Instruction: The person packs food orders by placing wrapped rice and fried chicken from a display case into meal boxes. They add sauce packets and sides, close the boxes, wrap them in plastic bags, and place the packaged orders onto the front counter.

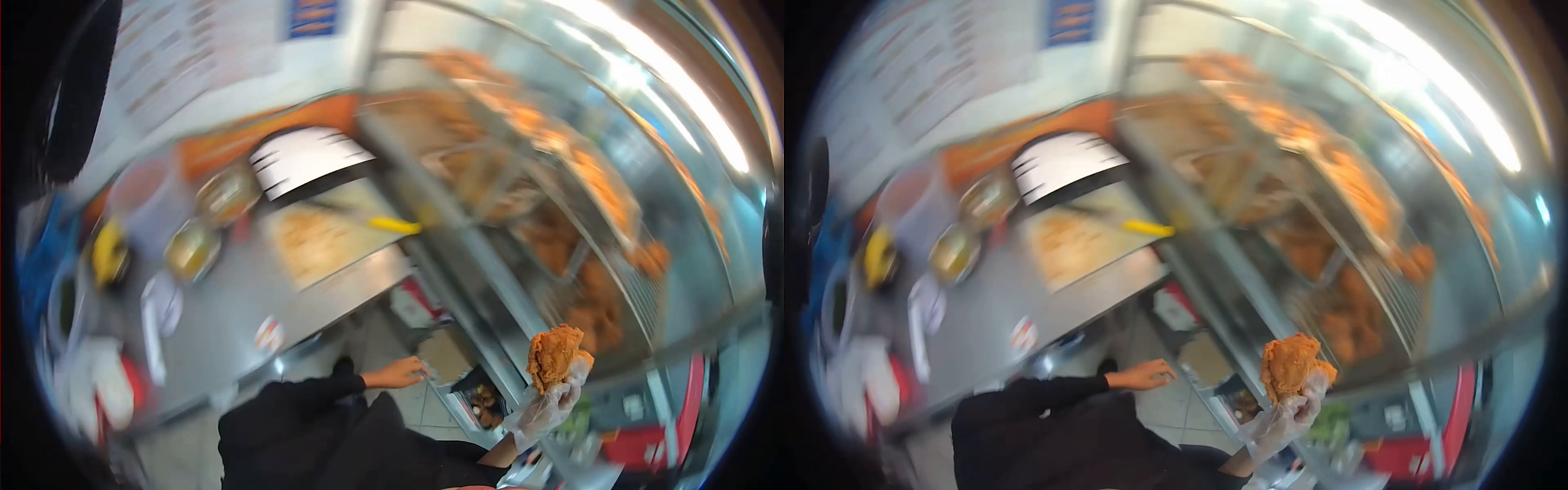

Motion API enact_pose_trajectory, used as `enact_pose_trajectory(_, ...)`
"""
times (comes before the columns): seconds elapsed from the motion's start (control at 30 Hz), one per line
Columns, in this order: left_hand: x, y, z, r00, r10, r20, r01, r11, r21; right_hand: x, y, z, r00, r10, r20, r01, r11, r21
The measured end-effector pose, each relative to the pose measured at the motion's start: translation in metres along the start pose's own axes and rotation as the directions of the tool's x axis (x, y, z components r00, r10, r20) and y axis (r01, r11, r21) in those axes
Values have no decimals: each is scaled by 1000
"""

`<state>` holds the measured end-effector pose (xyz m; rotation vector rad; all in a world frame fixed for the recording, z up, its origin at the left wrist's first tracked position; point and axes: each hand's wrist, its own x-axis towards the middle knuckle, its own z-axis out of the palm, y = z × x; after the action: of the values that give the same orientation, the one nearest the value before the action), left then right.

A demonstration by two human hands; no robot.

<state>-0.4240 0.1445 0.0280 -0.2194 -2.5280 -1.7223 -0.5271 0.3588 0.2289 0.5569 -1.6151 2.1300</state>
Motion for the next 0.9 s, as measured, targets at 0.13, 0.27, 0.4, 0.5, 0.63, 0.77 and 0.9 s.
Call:
enact_pose_trajectory(0.13, -148, -23, -18, 905, -224, -361, 263, 963, 62, -42, 23, 65, 854, -133, 504, 118, 991, 62)
enact_pose_trajectory(0.27, -255, -3, -22, 455, -345, -821, 567, 823, -32, -127, -38, 169, 567, -186, 802, -5, 973, 230)
enact_pose_trajectory(0.4, -354, 43, 1, 135, -298, -945, 630, 762, -151, -212, -74, 221, 140, -364, 921, 183, 924, 337)
enact_pose_trajectory(0.5, -441, 56, 38, 74, -366, -928, 604, 756, -250, -309, -129, 249, -76, -618, 782, 275, 741, 612)
enact_pose_trajectory(0.63, -566, 80, 83, 27, -403, -915, 592, 744, -311, -431, -191, 275, -135, -476, 869, 176, 852, 494)
enact_pose_trajectory(0.77, -659, 127, 108, -348, -319, -881, 537, 703, -467, -542, -210, 318, -120, -527, 842, 202, 817, 540)
enact_pose_trajectory(0.9, -731, 140, 119, -576, -244, -780, 384, 761, -522, -622, -227, 346, -140, -524, 840, 214, 812, 543)
